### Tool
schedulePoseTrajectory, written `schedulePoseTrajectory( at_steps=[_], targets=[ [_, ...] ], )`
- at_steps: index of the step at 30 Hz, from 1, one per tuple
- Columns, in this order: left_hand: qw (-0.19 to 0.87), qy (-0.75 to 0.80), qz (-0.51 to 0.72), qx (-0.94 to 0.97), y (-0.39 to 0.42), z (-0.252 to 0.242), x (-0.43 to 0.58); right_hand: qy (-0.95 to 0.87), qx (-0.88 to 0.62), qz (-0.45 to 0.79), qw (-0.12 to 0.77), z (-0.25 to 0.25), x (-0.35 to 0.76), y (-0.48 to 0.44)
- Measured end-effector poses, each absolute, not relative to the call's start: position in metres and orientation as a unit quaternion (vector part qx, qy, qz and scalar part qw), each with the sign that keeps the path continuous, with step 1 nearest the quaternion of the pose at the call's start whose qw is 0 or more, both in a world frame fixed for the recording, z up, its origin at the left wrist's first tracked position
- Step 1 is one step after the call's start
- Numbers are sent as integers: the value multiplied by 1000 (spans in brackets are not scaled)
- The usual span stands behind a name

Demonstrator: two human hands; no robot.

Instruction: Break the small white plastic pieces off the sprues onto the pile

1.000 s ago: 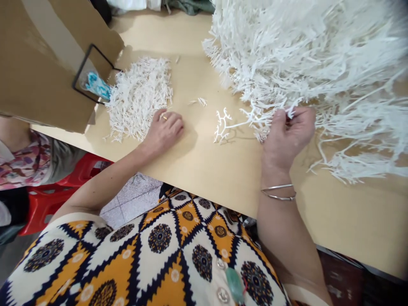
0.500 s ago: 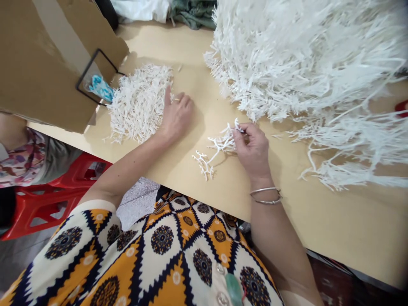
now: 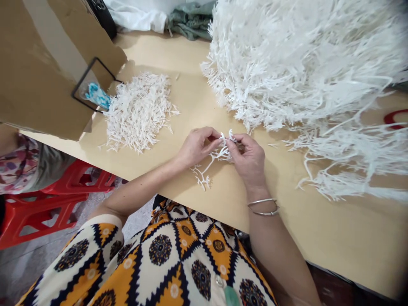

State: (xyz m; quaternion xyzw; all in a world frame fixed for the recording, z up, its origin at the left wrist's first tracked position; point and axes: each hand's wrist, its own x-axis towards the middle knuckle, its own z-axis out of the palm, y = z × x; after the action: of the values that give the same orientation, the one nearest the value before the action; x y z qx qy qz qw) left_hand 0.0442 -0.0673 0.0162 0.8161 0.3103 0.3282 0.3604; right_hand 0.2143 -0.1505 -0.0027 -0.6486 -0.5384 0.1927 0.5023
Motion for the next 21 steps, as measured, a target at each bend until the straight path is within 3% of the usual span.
schedulePoseTrajectory(
  at_steps=[8, 14, 18, 21],
  targets=[
    [325, 295, 283, 853, -70, 14, 37, -555, -683, 95, 464, -3, 206, -141],
    [341, 280, 306, 844, -76, 18, 35, -503, -703, 85, 496, -9, 220, -136],
    [180, 463, 400, 770, -60, 9, 30, -492, -670, 152, 535, -7, 226, -140],
    [56, 519, 403, 751, -54, 8, 25, -472, -648, 199, 564, -7, 223, -143]
  ],
)
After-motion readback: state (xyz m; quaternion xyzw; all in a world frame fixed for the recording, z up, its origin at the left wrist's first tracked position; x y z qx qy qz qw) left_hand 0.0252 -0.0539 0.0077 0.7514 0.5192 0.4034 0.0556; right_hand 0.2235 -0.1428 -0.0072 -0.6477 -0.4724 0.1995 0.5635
